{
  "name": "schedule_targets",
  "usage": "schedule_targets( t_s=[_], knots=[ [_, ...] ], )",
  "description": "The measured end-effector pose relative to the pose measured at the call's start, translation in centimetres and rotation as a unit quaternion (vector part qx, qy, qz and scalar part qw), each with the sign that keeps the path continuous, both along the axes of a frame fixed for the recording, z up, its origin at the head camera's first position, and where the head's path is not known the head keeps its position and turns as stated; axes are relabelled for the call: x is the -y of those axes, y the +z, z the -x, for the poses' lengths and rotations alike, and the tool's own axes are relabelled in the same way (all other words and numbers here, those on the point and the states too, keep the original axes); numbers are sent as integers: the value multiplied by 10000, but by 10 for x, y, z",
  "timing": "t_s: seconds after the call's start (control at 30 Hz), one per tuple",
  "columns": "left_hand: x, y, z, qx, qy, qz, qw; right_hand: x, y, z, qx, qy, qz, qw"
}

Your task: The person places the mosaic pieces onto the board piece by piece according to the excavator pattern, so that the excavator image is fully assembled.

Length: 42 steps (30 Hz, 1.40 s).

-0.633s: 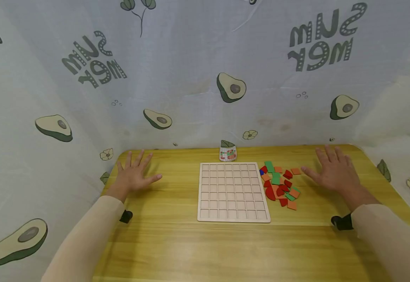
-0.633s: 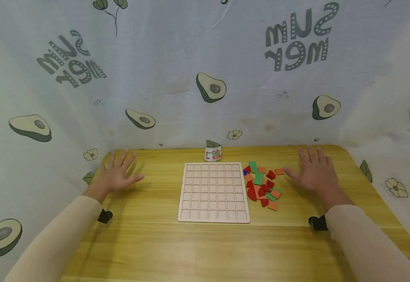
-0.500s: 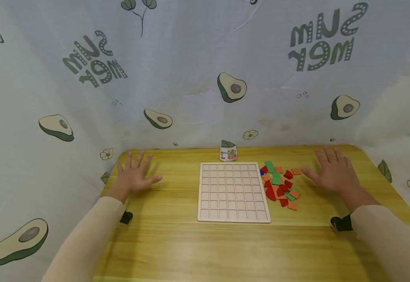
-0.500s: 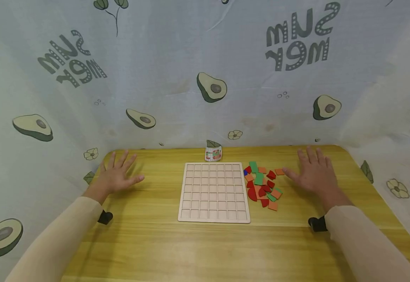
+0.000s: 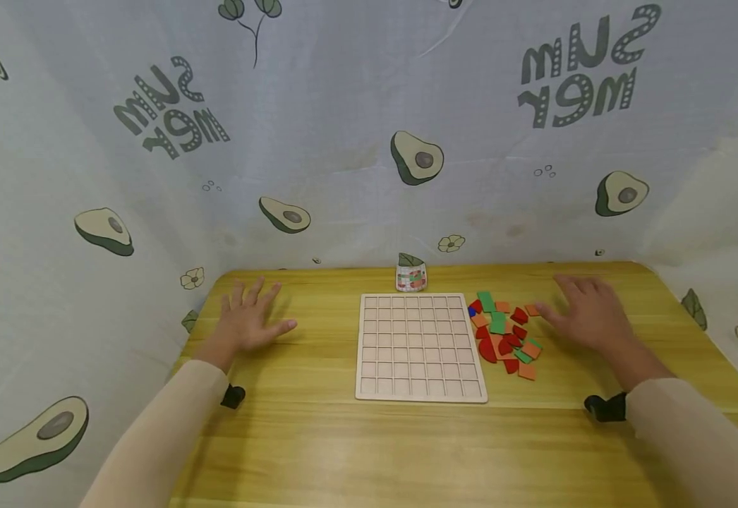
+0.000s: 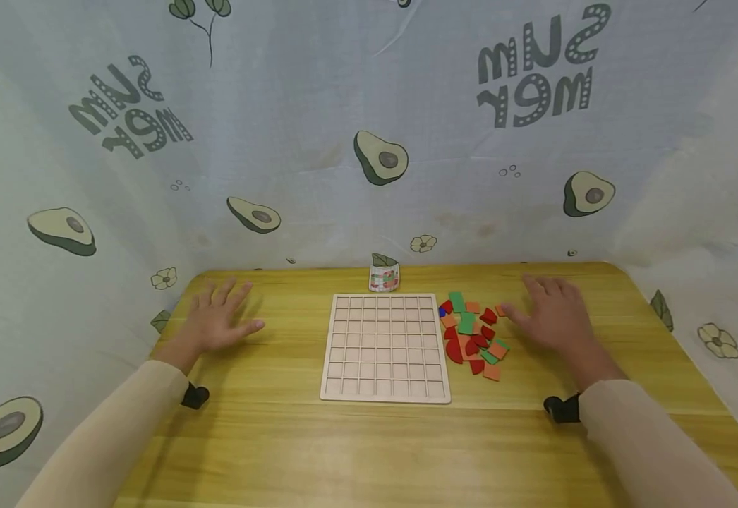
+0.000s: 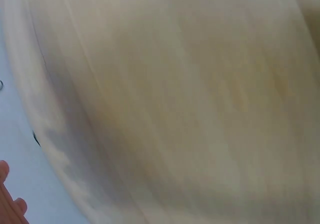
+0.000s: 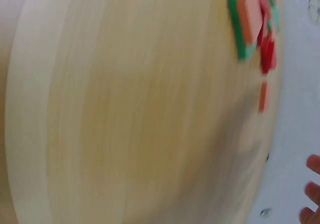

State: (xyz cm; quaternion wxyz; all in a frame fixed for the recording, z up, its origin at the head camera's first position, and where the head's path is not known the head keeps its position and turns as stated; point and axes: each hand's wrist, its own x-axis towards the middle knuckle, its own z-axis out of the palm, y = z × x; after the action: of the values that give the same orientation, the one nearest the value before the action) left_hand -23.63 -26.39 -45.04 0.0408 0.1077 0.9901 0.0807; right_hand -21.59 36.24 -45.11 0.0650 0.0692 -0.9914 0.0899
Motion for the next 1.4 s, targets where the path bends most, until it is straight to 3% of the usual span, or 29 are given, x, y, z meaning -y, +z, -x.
schedule_targets(
  t_s=[0.23,0.47,0.67,0.93,1.17,1.4],
  knots=[
    [-28,-10,-5,-95,-270,-356,9990,45,5,-3,441,202,552,9973],
    [-69,-12,-15,-22,-316,-744,9967,84,-3,-2,760,491,1222,9884],
    [-102,-21,-20,202,-233,-1341,9905,99,-19,3,594,381,1646,9838],
    [-133,-34,-25,553,-258,-2205,9735,114,-33,8,321,217,1821,9825],
    [-145,-43,-28,88,-90,-2513,9678,118,-37,12,163,73,1742,9846],
    [-150,-53,-31,-282,-17,-2321,9723,122,-43,10,-141,-63,1845,9827]
  ],
)
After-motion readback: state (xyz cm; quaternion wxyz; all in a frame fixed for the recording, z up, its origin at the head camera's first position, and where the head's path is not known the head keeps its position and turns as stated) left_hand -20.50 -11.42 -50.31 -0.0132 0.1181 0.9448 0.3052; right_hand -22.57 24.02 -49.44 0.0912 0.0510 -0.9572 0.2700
